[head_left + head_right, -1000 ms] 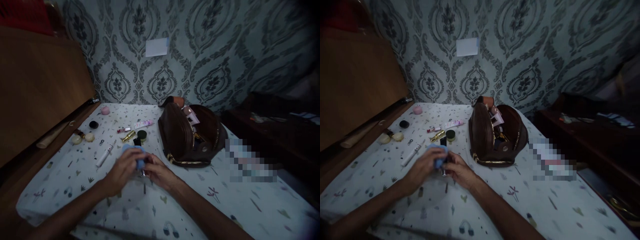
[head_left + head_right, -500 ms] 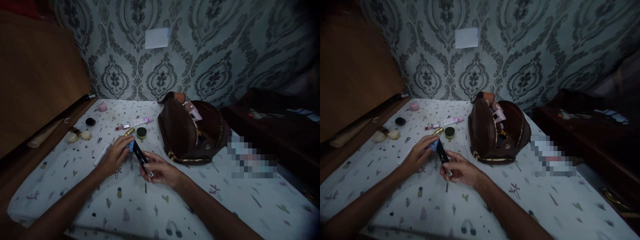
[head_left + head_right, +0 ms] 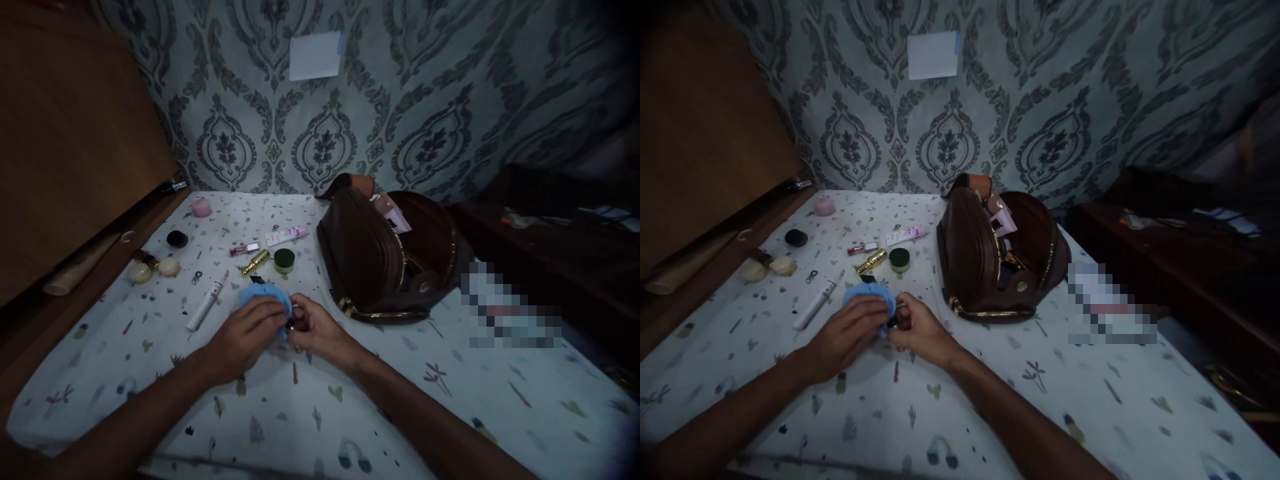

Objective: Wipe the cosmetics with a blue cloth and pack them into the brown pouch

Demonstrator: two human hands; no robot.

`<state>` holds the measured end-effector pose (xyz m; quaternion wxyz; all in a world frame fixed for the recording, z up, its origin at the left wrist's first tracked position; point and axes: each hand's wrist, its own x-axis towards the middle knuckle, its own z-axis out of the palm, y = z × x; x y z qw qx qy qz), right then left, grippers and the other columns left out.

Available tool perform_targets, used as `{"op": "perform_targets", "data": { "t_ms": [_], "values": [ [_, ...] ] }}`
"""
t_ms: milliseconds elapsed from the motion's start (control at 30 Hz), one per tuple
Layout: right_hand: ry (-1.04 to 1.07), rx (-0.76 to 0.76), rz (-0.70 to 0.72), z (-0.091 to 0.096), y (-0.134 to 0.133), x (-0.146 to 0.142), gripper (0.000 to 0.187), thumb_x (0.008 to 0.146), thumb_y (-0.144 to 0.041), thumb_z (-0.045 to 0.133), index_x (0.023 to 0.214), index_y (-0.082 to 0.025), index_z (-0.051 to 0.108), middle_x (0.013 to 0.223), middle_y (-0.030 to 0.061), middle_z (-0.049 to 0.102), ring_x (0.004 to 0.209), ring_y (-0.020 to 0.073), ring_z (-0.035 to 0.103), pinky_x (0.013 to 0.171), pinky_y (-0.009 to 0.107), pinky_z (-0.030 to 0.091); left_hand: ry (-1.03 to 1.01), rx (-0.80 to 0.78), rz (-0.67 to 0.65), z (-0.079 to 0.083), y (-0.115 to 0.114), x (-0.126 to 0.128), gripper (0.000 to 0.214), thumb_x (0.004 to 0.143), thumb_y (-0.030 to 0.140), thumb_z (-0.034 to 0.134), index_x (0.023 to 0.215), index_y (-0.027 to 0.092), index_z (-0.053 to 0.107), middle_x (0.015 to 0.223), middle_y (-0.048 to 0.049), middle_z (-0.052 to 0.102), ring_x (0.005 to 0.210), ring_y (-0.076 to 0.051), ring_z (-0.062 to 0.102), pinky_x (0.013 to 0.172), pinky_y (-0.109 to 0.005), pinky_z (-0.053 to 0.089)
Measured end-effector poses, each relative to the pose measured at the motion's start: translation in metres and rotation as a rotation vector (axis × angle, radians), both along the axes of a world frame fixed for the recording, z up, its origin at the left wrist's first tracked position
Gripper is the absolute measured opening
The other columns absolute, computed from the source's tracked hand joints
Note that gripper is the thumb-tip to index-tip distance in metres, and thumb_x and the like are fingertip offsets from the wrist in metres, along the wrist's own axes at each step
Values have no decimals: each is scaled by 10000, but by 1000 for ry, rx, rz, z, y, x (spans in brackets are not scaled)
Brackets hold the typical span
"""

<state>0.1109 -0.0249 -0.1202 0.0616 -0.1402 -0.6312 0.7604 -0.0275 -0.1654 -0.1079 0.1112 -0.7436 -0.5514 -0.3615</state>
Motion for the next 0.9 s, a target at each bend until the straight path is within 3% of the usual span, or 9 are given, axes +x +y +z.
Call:
{"op": "perform_targets", "data": {
  "t_ms": [67, 233, 433, 567, 633, 700, 800, 900],
  "values": [
    [4, -9, 13, 1, 1, 1, 356, 647, -258, 776, 859, -207, 495, 635, -106, 496, 501, 48, 422, 450, 161, 373, 80, -27, -41, -2, 2, 0, 309, 955, 110, 460, 1238, 150, 575, 1130, -147, 669, 1162, -232, 569, 974, -408, 515],
    [-71, -31, -36, 2, 4, 3, 412, 673, -357, 784, 973, -196, 552, 659, -97, 496, 445, 40, 437, 413, 174, 326, 4, -90, 162, -8, 4, -22, 278, 969, 142, 430, 1186, 183, 598, 1139, -127, 652, 1096, -229, 583, 961, -421, 508],
    [-46, 157, -87, -2, 6, 3, 403, 727, -368, 741, 1059, -173, 623, 657, -72, 496, 468, 72, 502, 450, 210, 387, -92, -122, 312, -12, 5, -38, 211, 983, 196, 419, 1088, 189, 602, 989, -86, 663, 983, -215, 601, 895, -386, 509],
    [-20, 257, -152, -4, 8, 3, 332, 754, -328, 692, 1043, -169, 657, 724, -36, 525, 560, 97, 527, 524, 239, 446, -127, -59, 369, -5, 4, -36, 176, 980, 186, 432, 1044, 197, 596, 954, -59, 667, 922, -196, 608, 869, -366, 508],
    [-1, 346, -205, -6, 7, 3, 307, 734, -278, 694, 1022, -180, 653, 748, -30, 539, 617, 109, 534, 560, 239, 447, -129, 13, 332, -1, 3, -29, 170, 972, 161, 449, 1063, 196, 588, 981, -60, 669, 960, -196, 612, 896, -372, 503],
    [36, 426, -246, -8, 6, 3, 272, 712, -221, 685, 978, -189, 638, 760, -29, 557, 668, 114, 535, 602, 232, 442, -91, 35, 210, 1, 3, -20, 198, 963, 140, 469, 1125, 186, 574, 1042, -78, 671, 1032, -203, 611, 950, -392, 493],
    [77, 473, -273, -11, 4, 2, 201, 701, -183, 651, 893, -195, 597, 741, -36, 571, 678, 113, 529, 619, 222, 431, 34, -72, 60, 0, 4, -5, 264, 964, 152, 483, 1218, 171, 551, 1151, -118, 658, 1131, -229, 583, 983, -428, 493],
    [88, 454, -294, -12, 4, 1, 146, 693, -207, 660, 802, -201, 563, 701, -44, 563, 654, 114, 520, 599, 218, 419, 97, -164, 104, -3, 6, -1, 268, 972, 157, 462, 1223, 171, 555, 1174, -127, 647, 1137, -243, 569, 953, -443, 510]
  ]
}}
